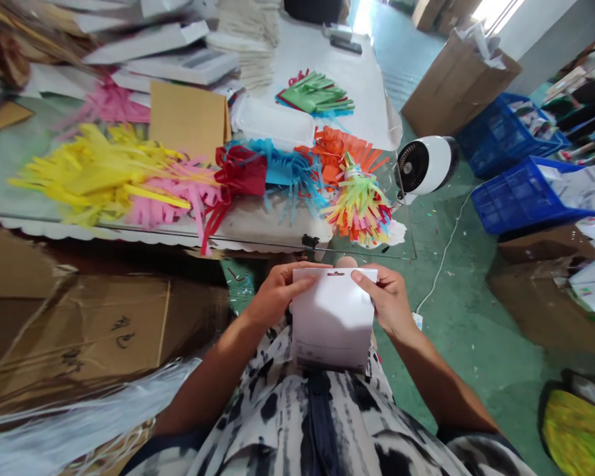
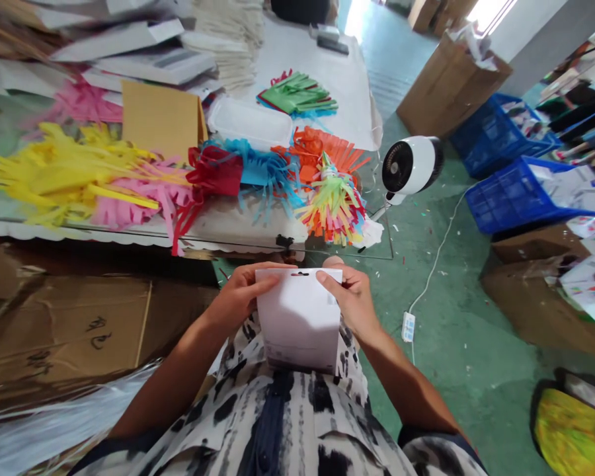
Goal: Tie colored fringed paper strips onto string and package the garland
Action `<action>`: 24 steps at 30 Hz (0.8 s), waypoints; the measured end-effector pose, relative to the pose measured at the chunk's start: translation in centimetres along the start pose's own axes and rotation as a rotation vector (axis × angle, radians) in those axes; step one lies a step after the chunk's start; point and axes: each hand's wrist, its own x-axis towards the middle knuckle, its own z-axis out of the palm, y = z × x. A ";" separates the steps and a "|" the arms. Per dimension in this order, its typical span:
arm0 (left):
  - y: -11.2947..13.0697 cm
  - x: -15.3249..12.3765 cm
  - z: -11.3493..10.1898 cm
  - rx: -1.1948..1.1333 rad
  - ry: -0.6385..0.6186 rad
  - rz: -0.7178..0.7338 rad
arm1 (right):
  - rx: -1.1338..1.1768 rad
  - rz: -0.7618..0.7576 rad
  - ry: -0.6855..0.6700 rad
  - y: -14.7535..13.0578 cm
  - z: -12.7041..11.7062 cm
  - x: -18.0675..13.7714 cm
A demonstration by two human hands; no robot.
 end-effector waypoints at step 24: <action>-0.8 -2.9 2.2 -0.151 0.113 0.222 | 0.088 -0.072 -0.248 2.4 -2.1 -5.0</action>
